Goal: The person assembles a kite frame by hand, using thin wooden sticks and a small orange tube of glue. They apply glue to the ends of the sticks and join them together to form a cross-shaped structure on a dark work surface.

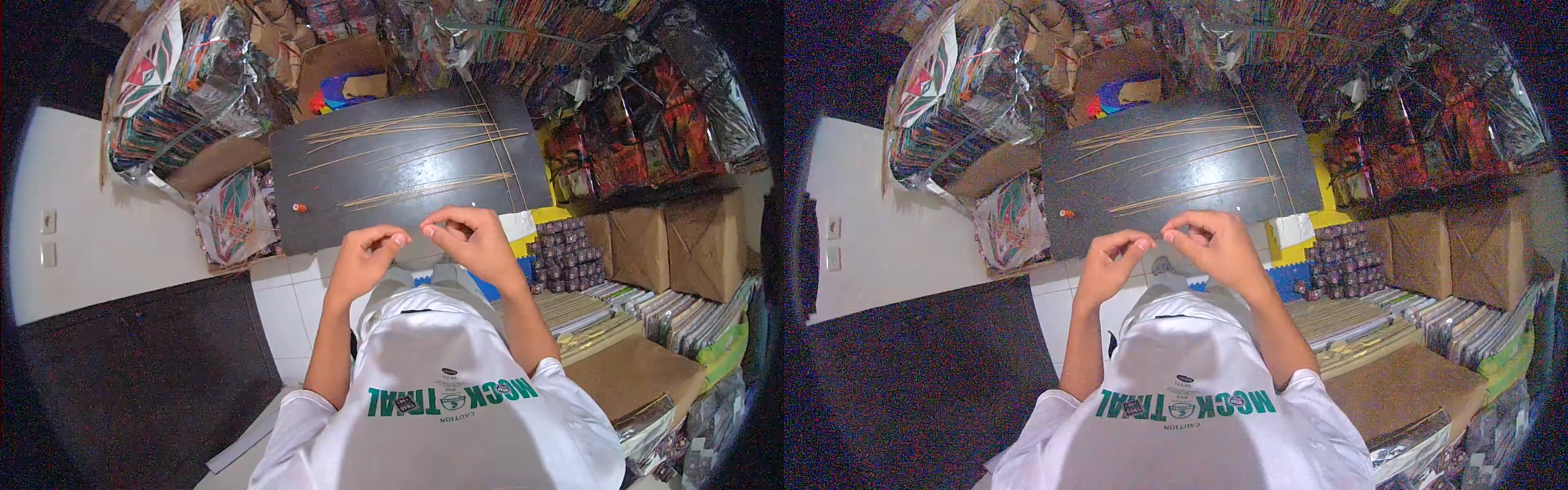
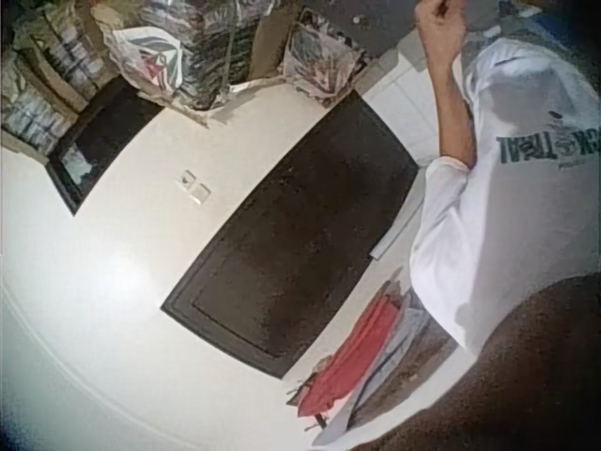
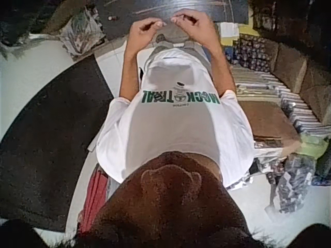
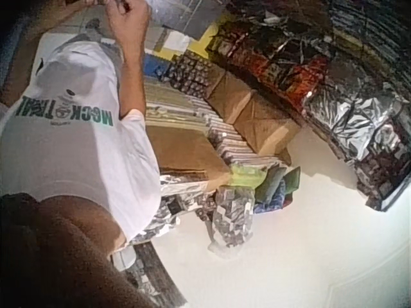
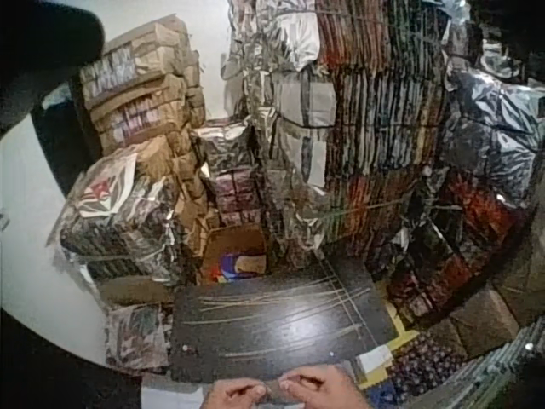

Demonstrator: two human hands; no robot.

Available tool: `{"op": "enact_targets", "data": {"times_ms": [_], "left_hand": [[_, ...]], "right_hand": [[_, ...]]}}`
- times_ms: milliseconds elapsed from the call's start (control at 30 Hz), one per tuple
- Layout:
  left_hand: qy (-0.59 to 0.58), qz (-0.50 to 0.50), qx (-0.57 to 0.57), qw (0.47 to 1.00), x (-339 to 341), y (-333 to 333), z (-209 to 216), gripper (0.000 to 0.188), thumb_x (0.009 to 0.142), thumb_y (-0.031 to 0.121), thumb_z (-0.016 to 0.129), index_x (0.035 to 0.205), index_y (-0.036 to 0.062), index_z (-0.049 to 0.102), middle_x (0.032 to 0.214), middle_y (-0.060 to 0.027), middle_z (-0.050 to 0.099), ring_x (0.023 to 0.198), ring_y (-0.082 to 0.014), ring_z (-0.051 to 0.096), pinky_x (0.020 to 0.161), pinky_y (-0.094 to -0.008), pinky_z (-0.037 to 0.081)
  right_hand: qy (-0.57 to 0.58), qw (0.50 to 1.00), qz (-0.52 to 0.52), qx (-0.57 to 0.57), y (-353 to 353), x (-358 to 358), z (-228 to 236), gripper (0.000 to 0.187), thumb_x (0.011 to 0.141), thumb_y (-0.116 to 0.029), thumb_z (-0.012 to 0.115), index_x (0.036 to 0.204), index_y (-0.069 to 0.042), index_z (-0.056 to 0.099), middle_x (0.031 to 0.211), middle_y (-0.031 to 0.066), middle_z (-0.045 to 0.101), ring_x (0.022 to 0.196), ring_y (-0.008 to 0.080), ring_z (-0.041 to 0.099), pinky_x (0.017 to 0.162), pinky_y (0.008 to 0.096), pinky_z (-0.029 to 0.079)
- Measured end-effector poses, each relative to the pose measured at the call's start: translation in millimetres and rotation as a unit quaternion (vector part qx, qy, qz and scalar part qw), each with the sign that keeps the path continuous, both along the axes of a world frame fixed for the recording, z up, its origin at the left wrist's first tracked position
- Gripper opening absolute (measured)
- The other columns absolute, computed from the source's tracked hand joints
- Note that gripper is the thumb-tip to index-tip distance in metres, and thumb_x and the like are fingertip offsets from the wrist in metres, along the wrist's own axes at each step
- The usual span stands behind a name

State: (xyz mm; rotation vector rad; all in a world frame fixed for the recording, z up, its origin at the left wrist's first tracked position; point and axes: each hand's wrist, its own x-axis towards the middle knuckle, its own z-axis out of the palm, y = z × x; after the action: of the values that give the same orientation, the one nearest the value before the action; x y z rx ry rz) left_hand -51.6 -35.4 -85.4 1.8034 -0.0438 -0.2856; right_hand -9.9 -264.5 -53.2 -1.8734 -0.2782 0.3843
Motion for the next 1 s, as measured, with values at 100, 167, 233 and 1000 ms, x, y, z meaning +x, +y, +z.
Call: {"op": "enact_targets", "data": {"times_ms": [100,167,233,1000], "left_hand": [[-0.162,0.016,0.037,0.986,3,-13,13,0.027,0.097,0.018,0.068,0.118,0.0004,0.073,0.095,-0.0073,0.076,0.088,-0.0129,0.069,0.086,-0.0299,0.053],[-0.143,0.039,-0.013,0.989,5,-23,21,0.03,0.096,0.019,0.071,0.12,0.0017,0.072,0.098,-0.009,0.076,0.091,-0.0148,0.071,0.09,-0.0321,0.053],[-0.103,0.039,-0.039,0.993,7,-24,26,0.032,0.094,0.018,0.074,0.122,0.002,0.072,0.102,-0.0095,0.077,0.094,-0.015,0.071,0.091,-0.0325,0.053],[-0.136,0.044,0.002,0.99,9,-23,33,0.031,0.085,0.016,0.079,0.114,0.0055,0.075,0.103,-0.0097,0.078,0.102,-0.0231,0.073,0.111,-0.044,0.042]], "right_hand": [[-0.067,0.996,0.002,0.053,3,0,-5,0.018,0.09,-0.019,0.074,0.098,-0.004,0.076,0.074,0.0073,0.064,0.062,0.0119,0.057,0.058,0.0303,0.046],[-0.087,0.994,0.014,0.06,6,1,-2,0.019,0.089,-0.019,0.074,0.099,-0.002,0.076,0.079,0.0106,0.07,0.065,0.0158,0.062,0.061,0.0317,0.05],[-0.069,0.997,0.023,0.039,8,0,8,0.019,0.088,-0.018,0.074,0.099,-0.002,0.076,0.081,0.0115,0.07,0.065,0.0177,0.063,0.062,0.0324,0.051],[-0.134,0.991,0.0,0.017,7,-3,9,0.01,0.087,-0.009,0.075,0.094,-0.001,0.075,0.079,0.0058,0.068,0.065,0.0097,0.058,0.059,0.026,0.045]]}}
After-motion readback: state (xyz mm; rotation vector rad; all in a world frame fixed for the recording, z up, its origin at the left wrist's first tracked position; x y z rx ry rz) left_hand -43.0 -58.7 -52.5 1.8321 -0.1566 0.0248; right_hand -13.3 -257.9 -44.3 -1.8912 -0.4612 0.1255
